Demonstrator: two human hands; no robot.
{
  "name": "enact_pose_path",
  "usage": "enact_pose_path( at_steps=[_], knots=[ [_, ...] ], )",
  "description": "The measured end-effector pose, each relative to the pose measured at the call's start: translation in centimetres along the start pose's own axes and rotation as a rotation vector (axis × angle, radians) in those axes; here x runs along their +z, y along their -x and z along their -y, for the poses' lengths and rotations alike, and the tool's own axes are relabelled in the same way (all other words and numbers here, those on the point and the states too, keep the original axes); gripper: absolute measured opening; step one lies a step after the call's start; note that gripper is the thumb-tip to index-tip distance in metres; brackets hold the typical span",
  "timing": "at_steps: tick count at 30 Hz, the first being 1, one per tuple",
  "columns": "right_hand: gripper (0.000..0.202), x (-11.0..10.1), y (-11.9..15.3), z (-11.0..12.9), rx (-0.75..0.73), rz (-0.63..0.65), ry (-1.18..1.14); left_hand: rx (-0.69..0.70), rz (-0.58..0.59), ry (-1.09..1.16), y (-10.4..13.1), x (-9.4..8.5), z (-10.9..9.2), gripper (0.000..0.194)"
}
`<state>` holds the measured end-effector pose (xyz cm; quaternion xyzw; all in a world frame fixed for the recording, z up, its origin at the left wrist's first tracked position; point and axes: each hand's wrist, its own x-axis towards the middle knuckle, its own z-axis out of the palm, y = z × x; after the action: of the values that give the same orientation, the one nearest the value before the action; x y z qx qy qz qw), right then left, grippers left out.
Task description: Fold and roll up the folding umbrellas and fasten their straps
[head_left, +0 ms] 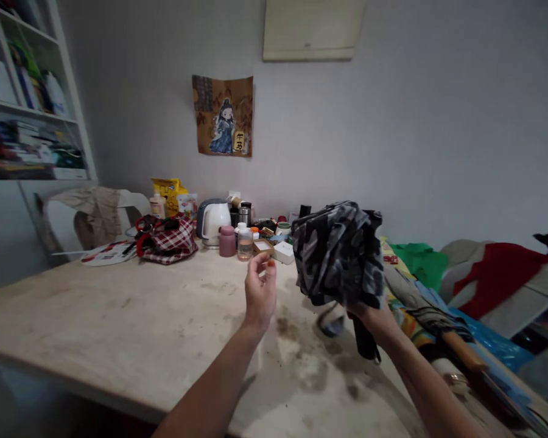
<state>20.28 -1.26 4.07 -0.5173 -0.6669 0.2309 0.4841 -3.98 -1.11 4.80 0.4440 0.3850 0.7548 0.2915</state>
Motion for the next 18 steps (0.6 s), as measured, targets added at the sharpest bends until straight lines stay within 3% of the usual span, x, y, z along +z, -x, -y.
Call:
enact_pose_path(
  at_steps=[4, 9, 15, 16, 18],
  knots=[
    [0.030, -0.3, -0.4, 0.2, -0.070, -0.124, 0.206, 0.151, 0.275, -0.099, 2.6, 0.9, -1.2, 0.043],
    [0.021, -0.2, -0.4, 0.2, -0.123, -0.134, 0.292, 0.069, 0.410, -0.312, 3.6, 1.5, -1.4, 0.070],
    [0.019, 0.3, -0.2, 0.7, -0.124, -0.107, 0.277, -0.079, 0.615, -0.417, 3.0, 1.7, -0.1, 0.012],
    [0.019, 0.3, -0.2, 0.6, -0.121, -0.115, 0.273, -0.044, 0.596, -0.425, 3.1, 1.7, 0.0, 0.014],
    [0.018, 0.4, -0.2, 0.4, -0.115, -0.128, 0.267, 0.136, 0.433, -0.439, 3.5, 1.6, -0.2, 0.020]
  ],
)
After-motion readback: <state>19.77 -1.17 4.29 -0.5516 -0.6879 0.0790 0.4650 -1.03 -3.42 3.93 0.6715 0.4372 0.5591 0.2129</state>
